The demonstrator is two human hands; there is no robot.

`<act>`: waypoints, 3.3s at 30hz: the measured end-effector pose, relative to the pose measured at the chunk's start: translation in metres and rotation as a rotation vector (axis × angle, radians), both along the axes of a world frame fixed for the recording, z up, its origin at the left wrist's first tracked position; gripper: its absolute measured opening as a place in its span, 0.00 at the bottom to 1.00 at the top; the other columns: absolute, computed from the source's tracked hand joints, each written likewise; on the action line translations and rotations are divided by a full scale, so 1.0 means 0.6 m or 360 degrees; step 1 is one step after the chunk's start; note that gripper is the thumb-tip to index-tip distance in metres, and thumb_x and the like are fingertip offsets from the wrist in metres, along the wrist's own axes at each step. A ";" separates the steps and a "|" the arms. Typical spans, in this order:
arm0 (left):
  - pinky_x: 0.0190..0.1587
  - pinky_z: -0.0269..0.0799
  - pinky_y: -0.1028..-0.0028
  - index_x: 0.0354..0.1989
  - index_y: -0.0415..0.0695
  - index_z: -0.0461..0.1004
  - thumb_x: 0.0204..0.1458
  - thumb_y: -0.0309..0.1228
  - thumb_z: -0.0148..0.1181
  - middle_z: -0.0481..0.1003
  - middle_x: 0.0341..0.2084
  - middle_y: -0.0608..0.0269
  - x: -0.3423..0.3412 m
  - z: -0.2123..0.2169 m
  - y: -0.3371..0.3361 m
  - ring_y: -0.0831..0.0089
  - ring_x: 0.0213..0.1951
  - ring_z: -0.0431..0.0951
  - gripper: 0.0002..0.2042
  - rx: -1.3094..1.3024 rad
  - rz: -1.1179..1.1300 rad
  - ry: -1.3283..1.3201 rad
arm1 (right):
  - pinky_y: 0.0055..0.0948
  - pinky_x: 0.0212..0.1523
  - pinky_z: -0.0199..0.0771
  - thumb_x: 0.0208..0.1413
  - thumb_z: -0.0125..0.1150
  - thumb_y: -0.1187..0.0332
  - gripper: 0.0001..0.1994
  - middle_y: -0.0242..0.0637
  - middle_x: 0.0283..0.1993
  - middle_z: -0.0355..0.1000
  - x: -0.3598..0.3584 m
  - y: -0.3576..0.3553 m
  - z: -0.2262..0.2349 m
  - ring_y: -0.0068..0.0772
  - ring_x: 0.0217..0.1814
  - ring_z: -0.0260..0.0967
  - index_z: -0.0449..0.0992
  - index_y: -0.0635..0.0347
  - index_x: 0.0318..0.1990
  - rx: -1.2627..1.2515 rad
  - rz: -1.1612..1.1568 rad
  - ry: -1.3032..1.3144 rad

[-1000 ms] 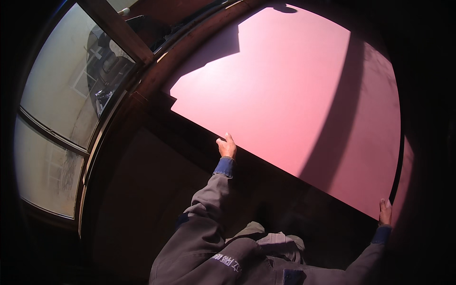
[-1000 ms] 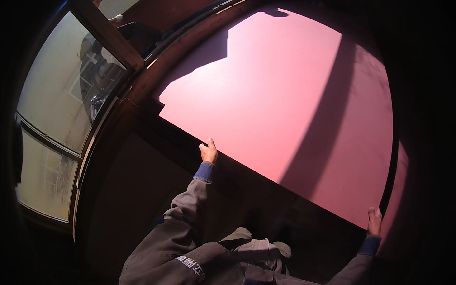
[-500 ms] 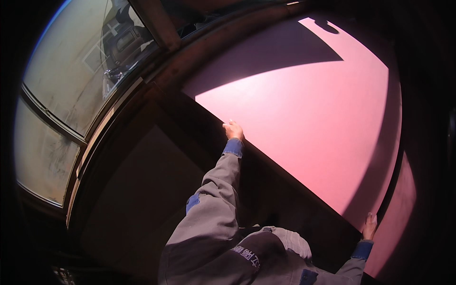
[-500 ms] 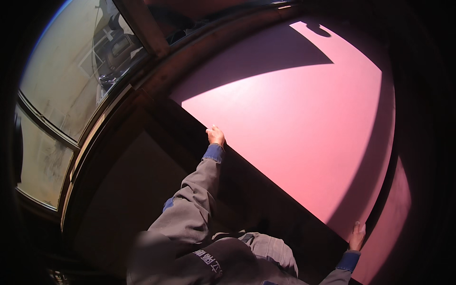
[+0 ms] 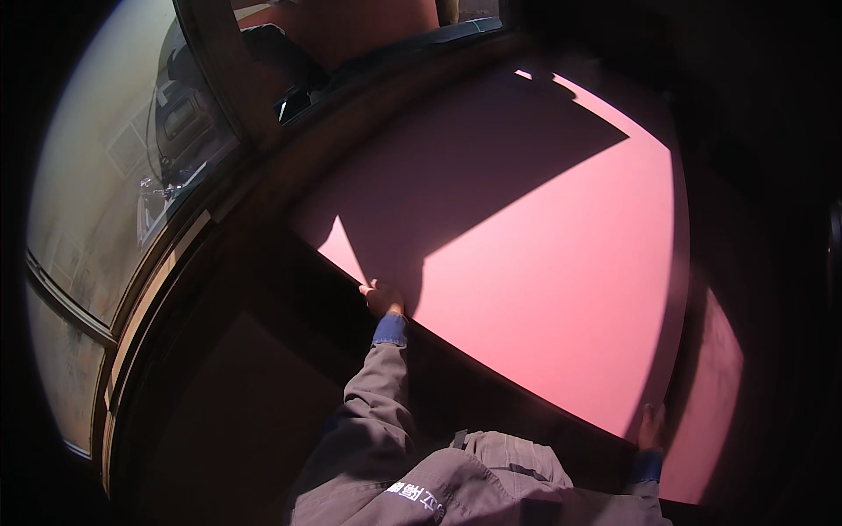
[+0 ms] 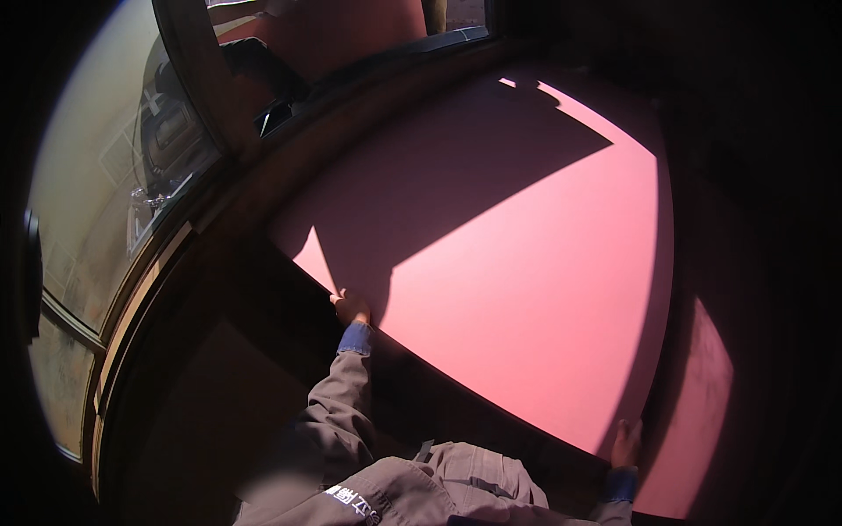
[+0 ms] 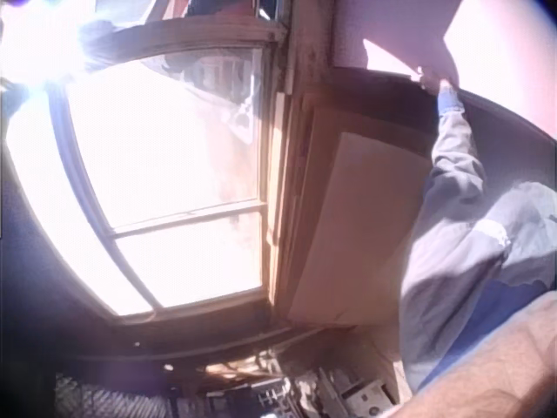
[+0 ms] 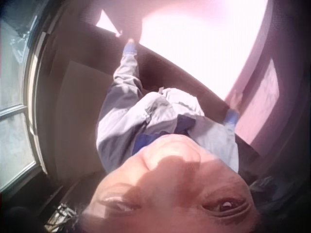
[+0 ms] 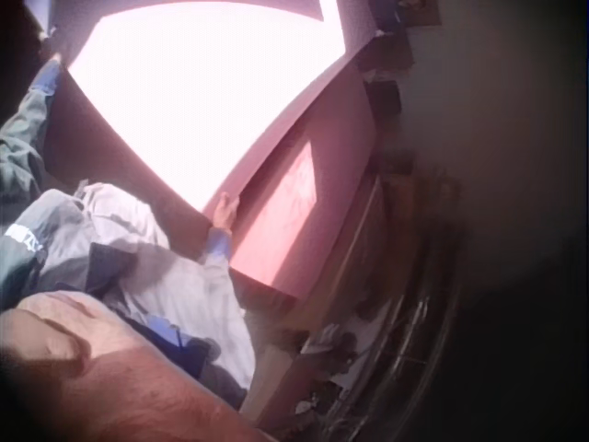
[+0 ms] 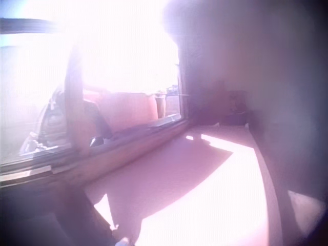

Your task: The person repeatedly lifts and lowers a large pink rectangular panel on a curved wooden surface. The hands grasp the panel edges and move it up and down in a repetitive motion throughout the clip.

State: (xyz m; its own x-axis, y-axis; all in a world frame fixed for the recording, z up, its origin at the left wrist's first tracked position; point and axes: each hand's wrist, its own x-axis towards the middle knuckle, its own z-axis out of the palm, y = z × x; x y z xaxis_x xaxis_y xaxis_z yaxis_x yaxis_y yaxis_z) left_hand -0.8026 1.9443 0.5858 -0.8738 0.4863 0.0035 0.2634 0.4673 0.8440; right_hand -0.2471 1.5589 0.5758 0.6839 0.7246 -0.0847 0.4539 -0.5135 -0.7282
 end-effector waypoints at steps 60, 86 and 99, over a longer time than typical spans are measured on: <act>0.23 0.66 0.80 0.34 0.38 0.66 0.55 0.29 0.62 0.75 0.27 0.60 0.560 0.094 -0.473 0.79 0.22 0.72 0.11 -0.0074 -0.1780 -0.1956 | 0.45 0.62 0.60 0.61 0.38 0.36 0.48 0.57 0.67 0.56 0.229 -0.094 0.022 0.43 0.63 0.61 0.27 0.66 0.71 0.0937 -0.0217 0.1937; 0.39 0.71 0.77 0.44 0.38 0.75 0.58 0.41 0.60 0.77 0.34 0.66 0.323 0.012 -1.190 0.78 0.37 0.76 0.16 -0.1026 -0.2440 -0.2031 | 0.47 0.63 0.59 0.60 0.49 0.45 0.32 0.40 0.67 0.59 0.017 -1.318 -0.322 0.46 0.66 0.57 0.61 0.58 0.64 0.1146 -0.1057 0.1912; 0.40 0.73 0.77 0.44 0.35 0.75 0.58 0.36 0.60 0.78 0.37 0.64 0.428 0.062 -1.170 0.79 0.37 0.76 0.15 -0.0313 -0.2239 -0.1945 | 0.45 0.61 0.63 0.59 0.52 0.47 0.31 0.41 0.63 0.63 -0.130 -1.220 -0.022 0.45 0.63 0.61 0.64 0.60 0.62 0.1072 -0.1052 0.1920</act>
State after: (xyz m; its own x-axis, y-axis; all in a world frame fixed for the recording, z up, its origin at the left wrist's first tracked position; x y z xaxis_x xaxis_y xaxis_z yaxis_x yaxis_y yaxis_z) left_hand -0.5458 1.2422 0.6230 0.6379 0.6745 -0.3716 -0.1373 0.5744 0.8070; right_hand -0.3250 0.8271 0.5627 0.6562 0.4580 -0.5997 -0.7306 0.1869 -0.6567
